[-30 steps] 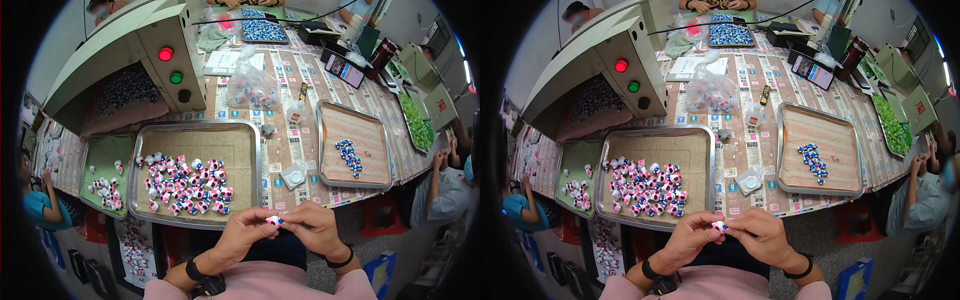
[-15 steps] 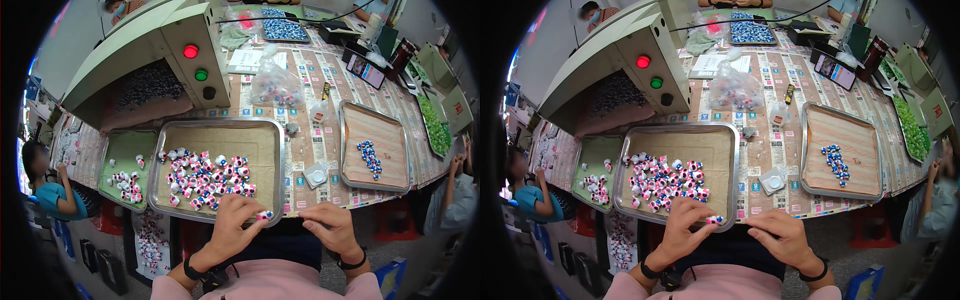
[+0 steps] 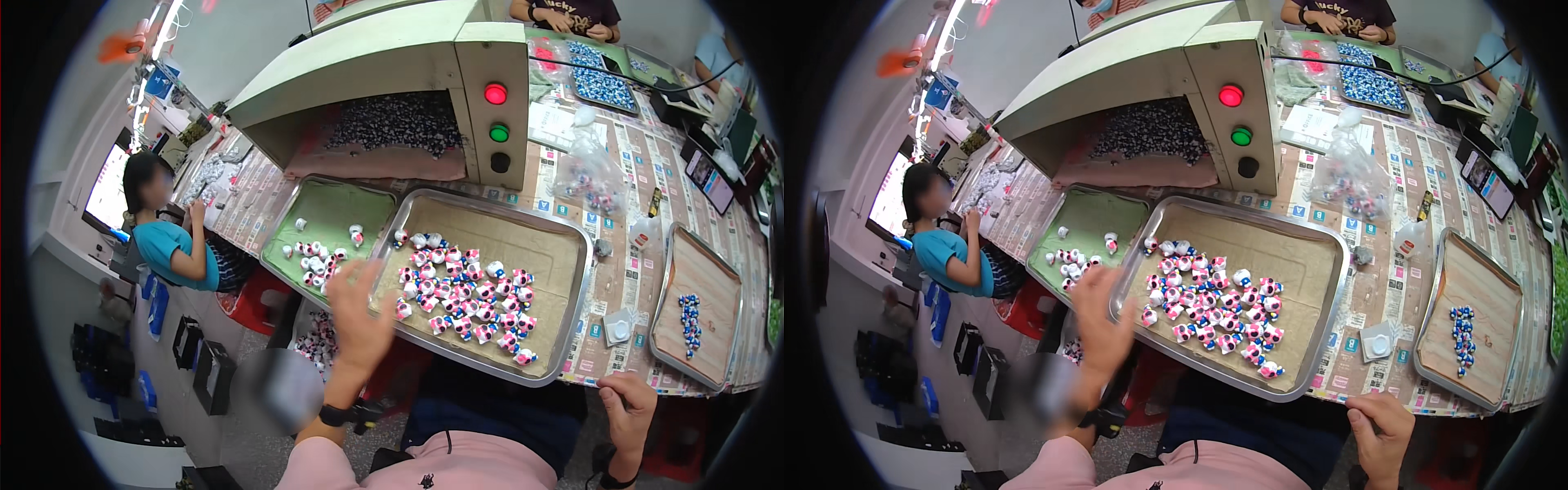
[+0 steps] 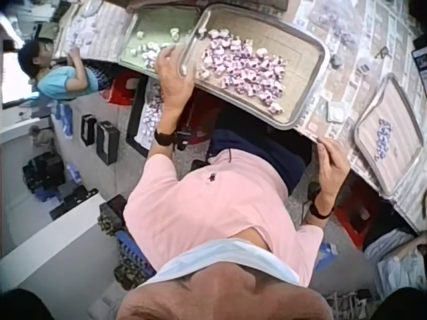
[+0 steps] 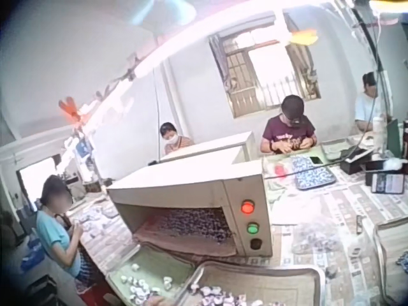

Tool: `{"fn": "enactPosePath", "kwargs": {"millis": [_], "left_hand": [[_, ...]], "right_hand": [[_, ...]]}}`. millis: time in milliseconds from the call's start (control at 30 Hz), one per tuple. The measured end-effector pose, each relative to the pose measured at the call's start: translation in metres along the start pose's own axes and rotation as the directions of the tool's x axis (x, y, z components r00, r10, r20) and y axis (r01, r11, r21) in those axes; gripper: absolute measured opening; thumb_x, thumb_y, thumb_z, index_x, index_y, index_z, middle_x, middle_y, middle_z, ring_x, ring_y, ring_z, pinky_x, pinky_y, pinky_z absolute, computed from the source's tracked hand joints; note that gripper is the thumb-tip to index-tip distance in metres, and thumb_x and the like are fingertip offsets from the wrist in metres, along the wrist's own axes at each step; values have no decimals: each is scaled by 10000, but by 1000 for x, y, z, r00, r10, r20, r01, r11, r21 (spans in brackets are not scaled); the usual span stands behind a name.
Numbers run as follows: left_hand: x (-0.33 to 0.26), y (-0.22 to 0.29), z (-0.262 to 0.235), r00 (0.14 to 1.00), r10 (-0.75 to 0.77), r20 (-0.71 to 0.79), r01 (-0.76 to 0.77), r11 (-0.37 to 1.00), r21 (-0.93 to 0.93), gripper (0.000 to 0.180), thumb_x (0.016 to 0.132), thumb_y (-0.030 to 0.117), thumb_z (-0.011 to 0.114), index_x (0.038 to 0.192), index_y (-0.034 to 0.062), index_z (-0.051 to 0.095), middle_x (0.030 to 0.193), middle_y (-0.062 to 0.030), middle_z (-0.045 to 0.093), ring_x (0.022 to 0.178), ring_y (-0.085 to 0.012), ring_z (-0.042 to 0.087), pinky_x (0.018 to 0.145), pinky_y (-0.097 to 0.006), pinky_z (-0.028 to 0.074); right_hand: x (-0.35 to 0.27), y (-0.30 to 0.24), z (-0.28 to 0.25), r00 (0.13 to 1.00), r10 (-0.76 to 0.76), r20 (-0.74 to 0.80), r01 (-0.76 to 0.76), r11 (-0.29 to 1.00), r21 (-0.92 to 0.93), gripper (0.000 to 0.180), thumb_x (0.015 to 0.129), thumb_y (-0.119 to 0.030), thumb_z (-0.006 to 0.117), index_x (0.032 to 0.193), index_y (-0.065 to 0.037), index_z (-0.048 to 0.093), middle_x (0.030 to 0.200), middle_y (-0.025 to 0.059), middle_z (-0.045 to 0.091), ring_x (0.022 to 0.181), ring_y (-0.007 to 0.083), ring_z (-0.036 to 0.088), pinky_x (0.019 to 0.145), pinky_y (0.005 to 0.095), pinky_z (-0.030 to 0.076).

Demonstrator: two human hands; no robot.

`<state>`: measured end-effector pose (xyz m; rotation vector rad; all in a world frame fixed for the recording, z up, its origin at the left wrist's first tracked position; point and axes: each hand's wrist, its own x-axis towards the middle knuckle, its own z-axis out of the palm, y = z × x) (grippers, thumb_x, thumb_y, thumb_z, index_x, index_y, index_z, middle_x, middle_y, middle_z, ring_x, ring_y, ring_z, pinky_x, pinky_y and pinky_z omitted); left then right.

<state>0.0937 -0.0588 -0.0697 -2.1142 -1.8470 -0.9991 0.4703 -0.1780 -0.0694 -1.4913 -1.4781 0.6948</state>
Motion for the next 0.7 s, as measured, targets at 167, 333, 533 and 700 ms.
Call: {"fn": "enactPosePath", "kwargs": {"millis": [167,333,533,700], "left_hand": [[6,-102,-24,919,-316,234,208,896,392,669,776,291,743,1352,71,485,1240,-236,501,1105,-423,525,929,-494,442],[22,-111,-6,855,-371,363,189,874,448,643,786,352,730,1325,89,498,1191,-283,484,993,-445,565,843,-515,480],[21,-125,23,963,-188,191,117,936,333,499,834,220,668,1280,59,512,1114,-269,473,978,-442,538,854,-501,460],[30,-117,28,938,-265,225,241,962,128,533,814,127,657,1320,88,492,1181,-219,473,1130,-450,496,943,-488,440]], "right_hand": [[2,2,-1,1000,-14,12,14,1000,19,105,809,-55,717,872,30,712,791,102,676,724,176,606,652,277,454],[6,-2,5,998,-57,16,57,998,-1,120,815,-82,729,882,18,718,792,107,682,730,197,619,664,291,461],[4,-5,2,1000,-16,19,15,999,44,123,818,-85,727,884,18,720,789,106,685,742,211,632,686,300,473],[1,-1,-2,1000,2,19,-3,1000,22,123,781,-38,731,899,-2,729,807,118,690,741,237,655,688,306,496]]}}
